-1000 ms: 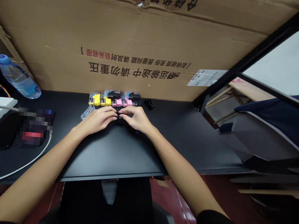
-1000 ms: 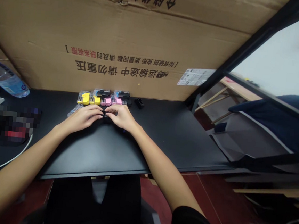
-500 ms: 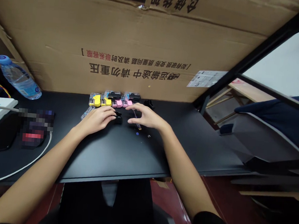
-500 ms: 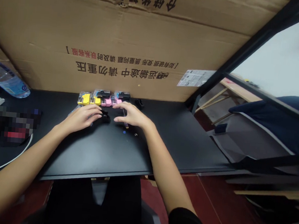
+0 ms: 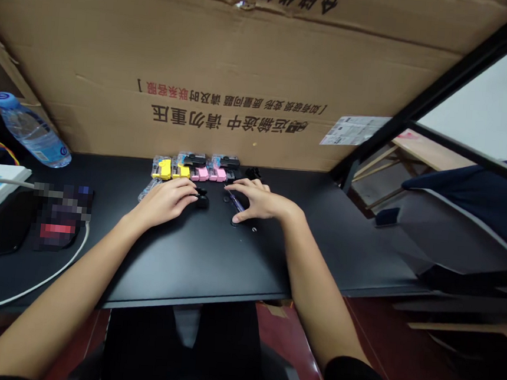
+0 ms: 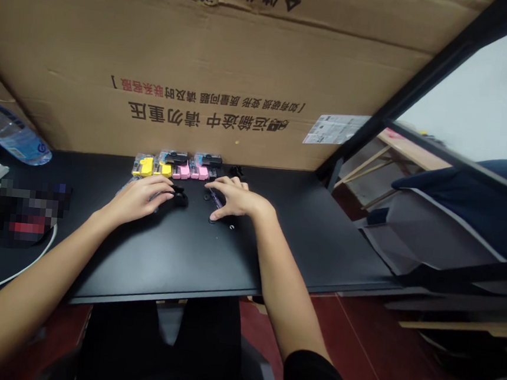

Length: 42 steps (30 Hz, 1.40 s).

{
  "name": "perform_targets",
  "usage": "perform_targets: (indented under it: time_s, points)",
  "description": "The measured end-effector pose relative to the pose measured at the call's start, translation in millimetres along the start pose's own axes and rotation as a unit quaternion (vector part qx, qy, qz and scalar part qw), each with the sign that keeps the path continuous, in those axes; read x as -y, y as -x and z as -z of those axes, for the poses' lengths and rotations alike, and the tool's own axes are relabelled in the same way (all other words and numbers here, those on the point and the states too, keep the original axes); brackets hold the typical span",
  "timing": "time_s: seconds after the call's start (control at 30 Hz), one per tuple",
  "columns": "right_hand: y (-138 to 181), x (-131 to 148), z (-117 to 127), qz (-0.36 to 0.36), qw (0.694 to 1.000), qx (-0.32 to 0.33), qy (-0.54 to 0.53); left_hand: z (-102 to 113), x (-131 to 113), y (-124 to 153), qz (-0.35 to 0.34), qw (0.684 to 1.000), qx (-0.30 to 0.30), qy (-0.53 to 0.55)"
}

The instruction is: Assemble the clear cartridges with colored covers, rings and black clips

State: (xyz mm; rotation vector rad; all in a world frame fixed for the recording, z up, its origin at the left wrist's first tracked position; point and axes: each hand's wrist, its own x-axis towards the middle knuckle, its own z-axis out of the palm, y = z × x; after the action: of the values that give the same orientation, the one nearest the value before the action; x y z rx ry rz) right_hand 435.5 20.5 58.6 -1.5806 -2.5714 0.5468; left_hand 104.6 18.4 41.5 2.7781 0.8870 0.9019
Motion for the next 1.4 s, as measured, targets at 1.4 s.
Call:
perform_targets:
  time_s: [1.4]
  points:
    - [-27.6,65.3,-25.0,0.052,0.913,-0.142,-0.378,13.9,-1.4,-4.1,0.121,0.971,0.111,0.176]
